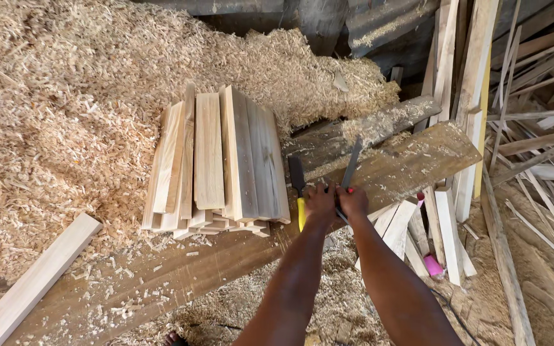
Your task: The person repeatedly measures and marks wooden planks with a pencil using a try square. They handle multiple planks one at a time, aligning the square and drawing lines before stacking the marked pieces.
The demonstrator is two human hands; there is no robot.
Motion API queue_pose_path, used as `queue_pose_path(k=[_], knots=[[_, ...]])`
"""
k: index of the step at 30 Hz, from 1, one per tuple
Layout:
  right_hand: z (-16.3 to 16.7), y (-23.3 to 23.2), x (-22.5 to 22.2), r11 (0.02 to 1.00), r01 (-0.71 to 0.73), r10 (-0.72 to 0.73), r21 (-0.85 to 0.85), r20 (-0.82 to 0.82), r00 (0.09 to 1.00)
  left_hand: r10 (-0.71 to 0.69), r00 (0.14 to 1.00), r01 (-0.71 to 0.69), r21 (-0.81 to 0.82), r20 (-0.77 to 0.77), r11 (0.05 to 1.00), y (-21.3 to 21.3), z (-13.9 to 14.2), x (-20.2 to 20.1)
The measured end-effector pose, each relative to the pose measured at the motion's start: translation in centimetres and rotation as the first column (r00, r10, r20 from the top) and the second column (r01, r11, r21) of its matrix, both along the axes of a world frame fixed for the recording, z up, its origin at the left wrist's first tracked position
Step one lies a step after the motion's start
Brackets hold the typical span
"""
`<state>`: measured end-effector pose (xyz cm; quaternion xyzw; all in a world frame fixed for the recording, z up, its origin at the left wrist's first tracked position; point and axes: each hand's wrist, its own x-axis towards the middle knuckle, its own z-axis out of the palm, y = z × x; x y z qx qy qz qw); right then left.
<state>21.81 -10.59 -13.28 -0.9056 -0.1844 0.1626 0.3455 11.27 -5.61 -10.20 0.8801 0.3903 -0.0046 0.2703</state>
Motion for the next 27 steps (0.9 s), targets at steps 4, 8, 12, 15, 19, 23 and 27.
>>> queue_pose_path(k=[4, 8, 12, 15, 19, 23, 27], knots=[[-0.1, 0.3, -0.2, 0.994, 0.01, -0.014, 0.11, 0.035, 0.999, 0.051, 0.997, -0.037, -0.234, 0.053, 0.971, 0.3, 0.9, -0.3], [1.2, 1.0, -0.6, 0.966, -0.039, 0.014, 0.257, 0.097, 0.995, 0.07, 0.985, -0.033, -0.224, 0.158, 0.974, 1.2, 1.3, -1.1], [5.7, 4.5, -3.5, 0.9, -0.107, 0.105, 0.422, 0.029, 0.994, 0.121, 0.959, -0.116, -0.033, 0.256, 0.993, 4.2, 4.5, -3.3], [9.3, 8.2, -5.7, 0.844, -0.242, 0.168, 0.479, 0.192, 0.967, 0.194, 0.923, -0.203, -0.008, 0.333, 0.979, 6.7, 8.0, -6.5], [12.0, 13.6, -11.0, 0.759, -0.384, 0.272, 0.526, 0.28, 0.921, 0.283, 0.87, -0.308, -0.002, 0.405, 0.951, 9.6, 12.7, -13.6], [15.3, 19.3, -19.6, 0.616, -0.46, 0.352, 0.639, 0.299, 0.887, 0.324, 0.816, -0.391, 0.043, 0.479, 0.92, 12.9, 16.5, -22.8], [17.9, 23.2, -30.7, 0.589, -0.397, 0.506, 0.704, 0.062, 0.86, 0.385, 0.758, -0.512, 0.114, 0.526, 0.851, 16.0, 18.2, -32.8]])
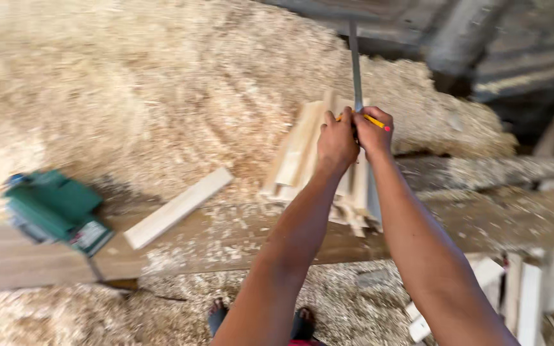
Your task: The person repeatedly measures and marks wooden planks with a pencil using a try square. They handle multiple planks one at a time, aligning the square and drawing lines before stacking the marked pieces.
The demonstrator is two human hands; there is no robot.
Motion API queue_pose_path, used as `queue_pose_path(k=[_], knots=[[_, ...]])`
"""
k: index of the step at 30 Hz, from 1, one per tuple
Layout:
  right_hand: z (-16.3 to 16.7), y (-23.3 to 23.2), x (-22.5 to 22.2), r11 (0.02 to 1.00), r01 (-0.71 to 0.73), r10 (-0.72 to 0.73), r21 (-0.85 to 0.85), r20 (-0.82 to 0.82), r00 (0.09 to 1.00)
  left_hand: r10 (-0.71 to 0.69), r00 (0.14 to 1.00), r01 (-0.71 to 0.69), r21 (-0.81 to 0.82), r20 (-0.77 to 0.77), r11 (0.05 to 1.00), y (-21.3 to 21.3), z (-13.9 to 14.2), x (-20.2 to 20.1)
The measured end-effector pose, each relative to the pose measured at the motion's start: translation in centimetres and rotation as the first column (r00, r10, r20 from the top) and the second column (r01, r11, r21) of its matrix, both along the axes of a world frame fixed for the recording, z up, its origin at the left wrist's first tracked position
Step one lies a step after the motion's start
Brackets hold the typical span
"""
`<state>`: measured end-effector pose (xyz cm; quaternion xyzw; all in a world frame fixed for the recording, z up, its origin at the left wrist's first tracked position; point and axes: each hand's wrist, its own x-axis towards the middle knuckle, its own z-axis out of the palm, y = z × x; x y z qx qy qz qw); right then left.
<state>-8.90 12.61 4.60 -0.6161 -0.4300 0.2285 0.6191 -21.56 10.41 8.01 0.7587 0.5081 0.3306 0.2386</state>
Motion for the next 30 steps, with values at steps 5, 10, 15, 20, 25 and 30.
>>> queue_pose_path(k=[5, 10, 15, 20, 25, 30], knots=[[1.4, 3.0, -15.3, 0.994, -0.096, 0.097, -0.043, 0.026, 0.995, 0.143, 0.989, -0.145, 0.037, 0.044, 0.989, 2.3, -0.3, -14.2], [-0.8, 5.0, -28.7, 0.959, -0.232, 0.229, -0.162, -0.036, 0.973, 0.267, 0.962, -0.271, -0.083, -0.053, 0.959, 3.3, -1.9, -27.1], [-4.6, 6.0, -39.6, 0.913, -0.336, 0.303, -0.231, -0.167, 0.938, 0.331, 0.936, -0.345, -0.14, -0.118, 0.928, 3.3, -4.6, -37.5], [-7.9, 7.5, -46.7, 0.891, -0.369, 0.335, -0.265, -0.166, 0.928, 0.356, 0.924, -0.375, -0.137, -0.141, 0.917, 4.6, -8.0, -44.2], [-10.5, 8.2, -51.1, 0.903, -0.313, 0.29, -0.294, -0.119, 0.95, 0.37, 0.914, -0.395, -0.156, -0.166, 0.905, 6.1, -11.3, -48.7], [-11.2, 8.8, -53.4, 0.938, -0.218, 0.245, -0.268, 0.07, 0.967, 0.325, 0.899, -0.408, -0.292, -0.293, 0.865, 6.6, -12.1, -51.6]])
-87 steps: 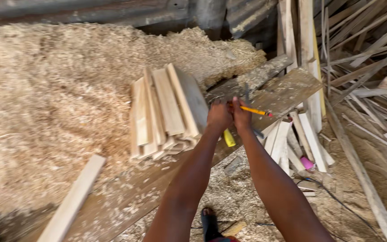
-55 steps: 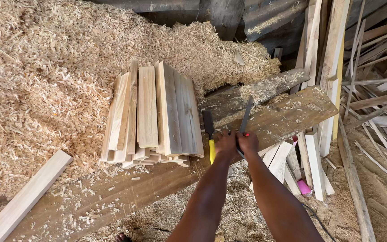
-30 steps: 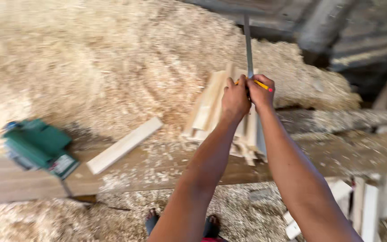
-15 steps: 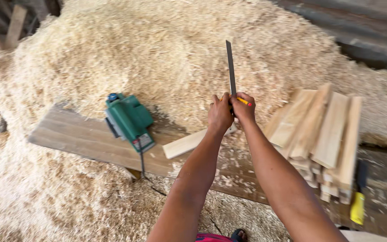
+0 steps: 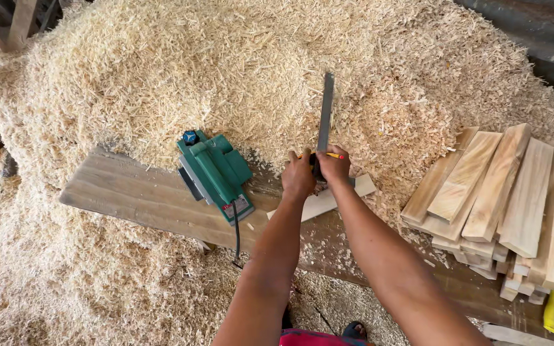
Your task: The person repeatedly measures and marks wooden planks with a pencil using a try square. They handle multiple planks one at a time, aligning the square and drawing lines before stacking the marked pieces.
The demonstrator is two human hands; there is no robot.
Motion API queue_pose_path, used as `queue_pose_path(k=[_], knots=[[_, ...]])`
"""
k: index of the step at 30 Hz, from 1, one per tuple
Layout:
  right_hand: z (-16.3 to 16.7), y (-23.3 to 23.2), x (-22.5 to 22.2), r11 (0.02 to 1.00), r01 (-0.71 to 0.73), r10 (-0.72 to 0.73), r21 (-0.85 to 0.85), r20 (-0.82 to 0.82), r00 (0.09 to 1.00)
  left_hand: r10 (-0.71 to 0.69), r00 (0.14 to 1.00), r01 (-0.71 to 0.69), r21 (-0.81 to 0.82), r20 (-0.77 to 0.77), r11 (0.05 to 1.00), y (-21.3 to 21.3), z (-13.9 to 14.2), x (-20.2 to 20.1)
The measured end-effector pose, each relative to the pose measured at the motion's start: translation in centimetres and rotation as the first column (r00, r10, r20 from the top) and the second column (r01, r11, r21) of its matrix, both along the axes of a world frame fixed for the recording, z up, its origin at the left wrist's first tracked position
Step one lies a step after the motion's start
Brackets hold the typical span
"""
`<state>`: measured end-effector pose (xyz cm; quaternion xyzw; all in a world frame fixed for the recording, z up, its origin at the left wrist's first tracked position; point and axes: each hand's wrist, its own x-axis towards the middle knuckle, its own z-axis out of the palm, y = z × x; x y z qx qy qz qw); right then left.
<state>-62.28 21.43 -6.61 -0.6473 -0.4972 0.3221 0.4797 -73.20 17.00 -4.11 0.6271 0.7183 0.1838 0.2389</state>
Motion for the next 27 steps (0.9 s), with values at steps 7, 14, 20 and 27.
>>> queue_pose_path(k=[7, 14, 20, 27], knots=[[-0.3, 0.2, -1.4, 0.986, 0.008, -0.032, -0.166, -0.145, 0.989, 0.012, 0.999, -0.015, -0.071, -0.036, 0.997, -0.3, -0.7, -1.8], [0.5, 0.2, -0.7, 0.983, -0.026, -0.008, -0.184, -0.184, 0.983, 0.089, 0.992, -0.097, -0.09, -0.091, 0.991, -1.5, 1.3, -0.6], [3.8, 0.7, 0.8, 0.989, -0.048, -0.028, -0.142, -0.487, 0.873, 0.35, 0.935, -0.35, -0.016, 0.055, 0.937, -0.3, 4.1, 1.8], [5.4, 1.4, 3.1, 0.998, -0.054, 0.007, -0.04, -0.736, 0.677, 0.178, 0.456, -0.539, 0.112, 0.872, 0.835, 2.4, 2.4, 6.0]])
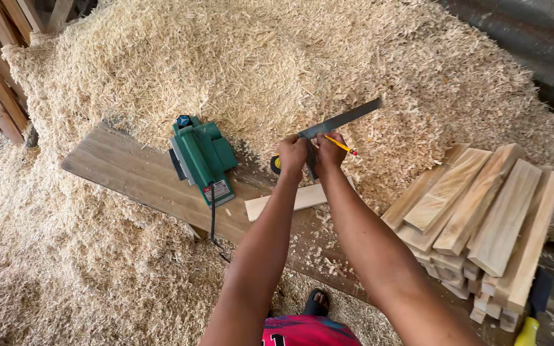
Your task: The person repeatedly measures and marks wooden planks with a pencil using a try square. They handle multiple planks one at a time, aligning the square and drawing lines before stacking the marked pieces.
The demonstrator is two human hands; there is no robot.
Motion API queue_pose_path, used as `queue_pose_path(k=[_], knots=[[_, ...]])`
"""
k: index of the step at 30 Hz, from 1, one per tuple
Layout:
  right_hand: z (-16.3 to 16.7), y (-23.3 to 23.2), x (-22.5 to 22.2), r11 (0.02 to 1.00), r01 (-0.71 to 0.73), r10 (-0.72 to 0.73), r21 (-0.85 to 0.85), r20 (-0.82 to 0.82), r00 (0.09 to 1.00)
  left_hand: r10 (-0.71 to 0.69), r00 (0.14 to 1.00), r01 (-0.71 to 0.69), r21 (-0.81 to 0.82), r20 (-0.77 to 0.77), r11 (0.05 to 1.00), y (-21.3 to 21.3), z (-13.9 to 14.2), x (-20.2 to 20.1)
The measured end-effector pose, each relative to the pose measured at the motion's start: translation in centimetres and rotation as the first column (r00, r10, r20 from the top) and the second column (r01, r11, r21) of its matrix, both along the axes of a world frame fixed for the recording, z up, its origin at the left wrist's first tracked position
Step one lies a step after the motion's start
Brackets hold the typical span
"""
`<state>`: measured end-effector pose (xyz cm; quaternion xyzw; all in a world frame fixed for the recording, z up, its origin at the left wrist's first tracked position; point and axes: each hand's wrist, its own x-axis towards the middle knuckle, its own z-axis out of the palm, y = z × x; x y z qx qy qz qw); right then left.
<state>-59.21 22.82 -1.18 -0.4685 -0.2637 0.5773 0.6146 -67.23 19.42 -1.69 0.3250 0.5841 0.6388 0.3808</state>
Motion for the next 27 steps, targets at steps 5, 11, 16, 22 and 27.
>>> queue_pose_path(k=[5, 11, 16, 22, 27], knots=[[-0.8, -0.6, 3.7, 0.853, -0.012, -0.305, 0.522, 0.517, 0.8, 0.289, 0.932, -0.285, -0.051, 0.218, 0.957, 1.9, 2.3, 0.3], [0.1, -2.2, 11.0, 0.766, -0.169, -0.601, 0.621, 0.784, 0.158, 0.101, 0.809, -0.209, -0.122, -0.579, 0.97, 2.4, 5.3, -4.8], [-1.0, -4.2, 12.7, 0.859, -0.311, -0.329, 0.406, 0.904, 0.273, -0.237, 0.749, 0.13, -0.214, -0.618, 0.968, 4.7, 4.6, -4.0], [-4.3, -8.4, 12.5, 0.946, -0.258, -0.096, 0.195, 0.931, 0.353, -0.407, 0.66, 0.303, -0.271, -0.632, 0.913, 4.8, 1.5, 0.5], [-6.7, -11.8, 14.0, 0.991, -0.084, -0.066, 0.108, 0.916, 0.395, -0.509, 0.508, 0.273, -0.43, -0.695, 0.86, 2.1, -0.7, 4.6]])
